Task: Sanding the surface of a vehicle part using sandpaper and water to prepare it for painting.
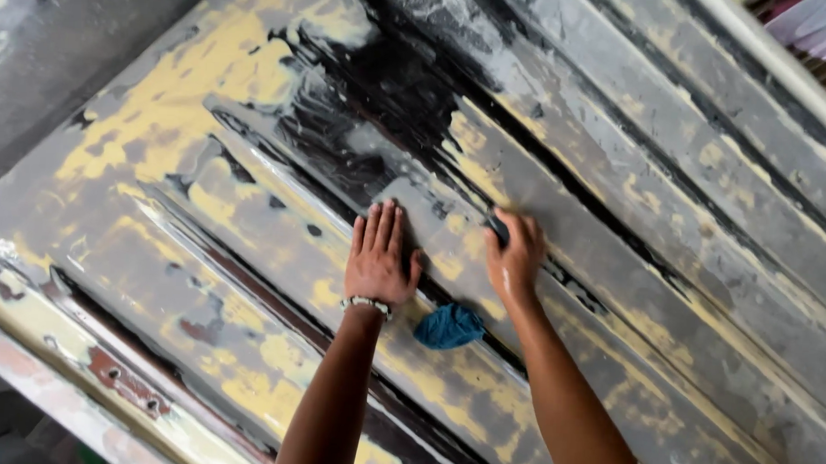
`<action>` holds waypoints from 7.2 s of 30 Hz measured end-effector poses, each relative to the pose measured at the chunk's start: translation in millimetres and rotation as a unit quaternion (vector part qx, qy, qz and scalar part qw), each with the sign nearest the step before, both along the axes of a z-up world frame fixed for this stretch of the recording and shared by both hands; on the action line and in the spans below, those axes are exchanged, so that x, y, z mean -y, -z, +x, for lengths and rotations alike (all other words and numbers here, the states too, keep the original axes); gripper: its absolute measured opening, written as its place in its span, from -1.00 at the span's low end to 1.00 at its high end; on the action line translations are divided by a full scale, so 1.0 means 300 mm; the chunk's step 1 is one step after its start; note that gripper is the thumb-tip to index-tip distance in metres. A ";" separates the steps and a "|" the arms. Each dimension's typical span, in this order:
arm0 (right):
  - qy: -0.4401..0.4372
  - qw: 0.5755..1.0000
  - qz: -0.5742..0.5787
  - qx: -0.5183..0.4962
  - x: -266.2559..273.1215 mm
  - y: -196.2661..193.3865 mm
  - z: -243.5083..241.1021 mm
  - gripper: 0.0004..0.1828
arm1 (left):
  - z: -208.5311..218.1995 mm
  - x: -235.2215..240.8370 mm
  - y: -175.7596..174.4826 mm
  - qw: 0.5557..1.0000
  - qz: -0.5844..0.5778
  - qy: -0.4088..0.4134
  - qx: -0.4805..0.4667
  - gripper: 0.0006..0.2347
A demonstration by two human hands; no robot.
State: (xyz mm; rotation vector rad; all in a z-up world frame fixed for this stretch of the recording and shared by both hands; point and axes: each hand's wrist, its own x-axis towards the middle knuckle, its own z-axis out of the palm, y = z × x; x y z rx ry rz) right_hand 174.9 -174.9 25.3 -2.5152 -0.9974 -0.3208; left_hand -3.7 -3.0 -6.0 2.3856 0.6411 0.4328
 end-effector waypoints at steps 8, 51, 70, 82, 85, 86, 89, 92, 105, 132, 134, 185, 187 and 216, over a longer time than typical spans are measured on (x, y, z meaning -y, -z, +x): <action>-0.024 1.000 0.001 0.021 -0.063 -0.036 -0.006 -0.60 | -0.013 0.015 0.006 1.000 0.000 -0.006 0.015 -0.34; -0.034 0.997 -0.058 0.025 -0.055 -0.019 -0.253 -0.62 | -0.166 0.117 -0.079 0.993 -0.057 -0.050 -0.086 -0.13; -0.119 0.993 0.008 -0.017 -0.281 0.011 -0.326 -0.70 | -0.152 0.126 -0.015 0.994 -0.024 -0.051 -0.096 -0.23; -0.114 0.993 -0.018 -0.024 -0.312 -0.005 -0.321 -0.67 | -0.143 0.129 -0.034 0.994 -0.048 -0.061 -0.078 -0.20; -0.137 0.990 -0.011 -0.033 -0.272 -0.026 -0.342 -0.66 | -0.158 0.136 -0.041 0.993 -0.067 -0.078 -0.060 -0.17; -0.147 0.987 -0.018 -0.058 -0.205 -0.038 -0.353 -0.67 | -0.165 0.142 -0.051 0.992 -0.069 -0.074 -0.080 -0.16; -0.153 0.984 -0.050 -0.069 -0.150 -0.067 -0.363 -0.65 | -0.148 0.109 -0.058 0.991 -0.076 -0.074 -0.084 -0.15; -0.162 0.983 -0.058 -0.067 -0.258 -0.039 -0.377 -0.65 | -0.165 0.100 -0.072 0.989 -0.082 -0.058 -0.112 -0.12; -0.109 0.994 -0.005 -0.018 -0.424 -0.006 -0.333 -0.71 | -0.148 0.123 -0.026 0.993 -0.057 -0.069 -0.071 -0.13; -0.117 0.992 -0.008 -0.036 -0.247 -0.004 -0.336 -0.68 | -0.143 0.119 -0.048 0.990 -0.073 -0.061 -0.107 -0.13; -0.103 0.994 -0.024 -0.019 -0.254 -0.016 -0.332 -0.70 | -0.142 0.091 -0.085 0.988 -0.081 -0.058 -0.116 -0.13; -0.046 0.995 -0.063 0.066 -0.523 0.031 -0.181 -0.68 | -0.148 0.095 -0.059 0.991 -0.087 -0.055 -0.091 -0.12; -0.035 0.995 -0.065 0.063 -0.526 0.038 -0.161 -0.69 | -0.159 0.120 -0.045 0.992 -0.083 -0.054 -0.081 -0.12; -0.084 0.996 -0.028 0.030 -0.576 0.038 -0.286 -0.72 | -0.153 0.117 -0.051 0.989 -0.044 -0.054 -0.133 -0.14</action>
